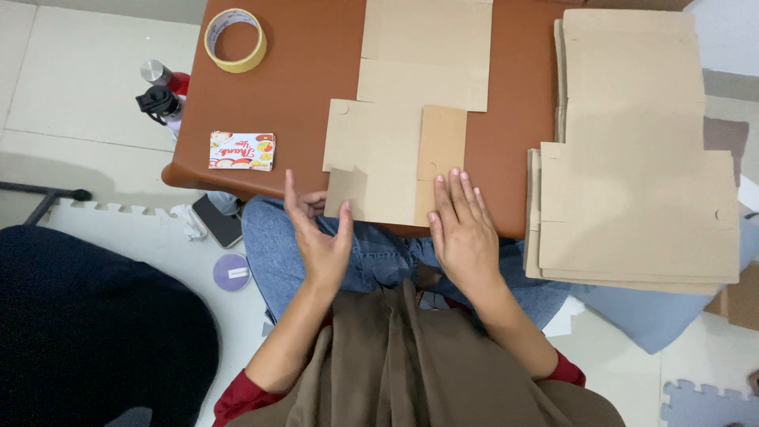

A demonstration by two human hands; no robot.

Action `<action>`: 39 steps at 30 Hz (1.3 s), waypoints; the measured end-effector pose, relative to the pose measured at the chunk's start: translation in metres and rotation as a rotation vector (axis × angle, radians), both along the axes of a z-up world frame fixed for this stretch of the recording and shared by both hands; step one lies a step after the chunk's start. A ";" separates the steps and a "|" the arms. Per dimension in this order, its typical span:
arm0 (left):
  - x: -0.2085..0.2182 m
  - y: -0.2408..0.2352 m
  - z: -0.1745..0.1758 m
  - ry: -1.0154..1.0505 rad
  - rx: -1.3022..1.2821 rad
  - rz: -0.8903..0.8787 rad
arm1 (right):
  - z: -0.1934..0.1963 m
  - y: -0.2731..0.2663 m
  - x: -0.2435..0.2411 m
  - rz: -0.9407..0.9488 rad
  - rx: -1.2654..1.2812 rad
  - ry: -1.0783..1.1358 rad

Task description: The person assembles a flat cardboard sheet into a box by folding the sides and securing the tabs. They then place a small thank you card inside the box and close the lid.

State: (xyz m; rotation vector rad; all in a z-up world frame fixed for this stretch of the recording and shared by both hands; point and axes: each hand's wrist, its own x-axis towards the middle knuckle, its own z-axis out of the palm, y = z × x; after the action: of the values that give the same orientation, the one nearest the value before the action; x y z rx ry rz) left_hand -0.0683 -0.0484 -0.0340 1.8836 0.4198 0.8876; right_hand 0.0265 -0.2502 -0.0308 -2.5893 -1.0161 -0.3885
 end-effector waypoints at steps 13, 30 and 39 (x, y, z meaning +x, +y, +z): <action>-0.008 -0.029 -0.004 0.165 0.736 -0.219 | 0.002 -0.001 0.002 0.018 0.000 0.007; 0.043 -0.009 0.025 0.382 0.590 0.113 | 0.004 0.000 0.001 0.000 0.010 0.012; 0.049 -0.001 0.016 0.237 0.496 0.022 | 0.004 0.001 0.001 0.004 0.024 0.016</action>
State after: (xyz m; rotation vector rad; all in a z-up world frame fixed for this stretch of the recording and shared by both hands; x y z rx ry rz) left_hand -0.0196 -0.0498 -0.0176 2.4591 0.3865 0.8365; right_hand 0.0275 -0.2492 -0.0266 -2.5648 -1.0044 -0.3763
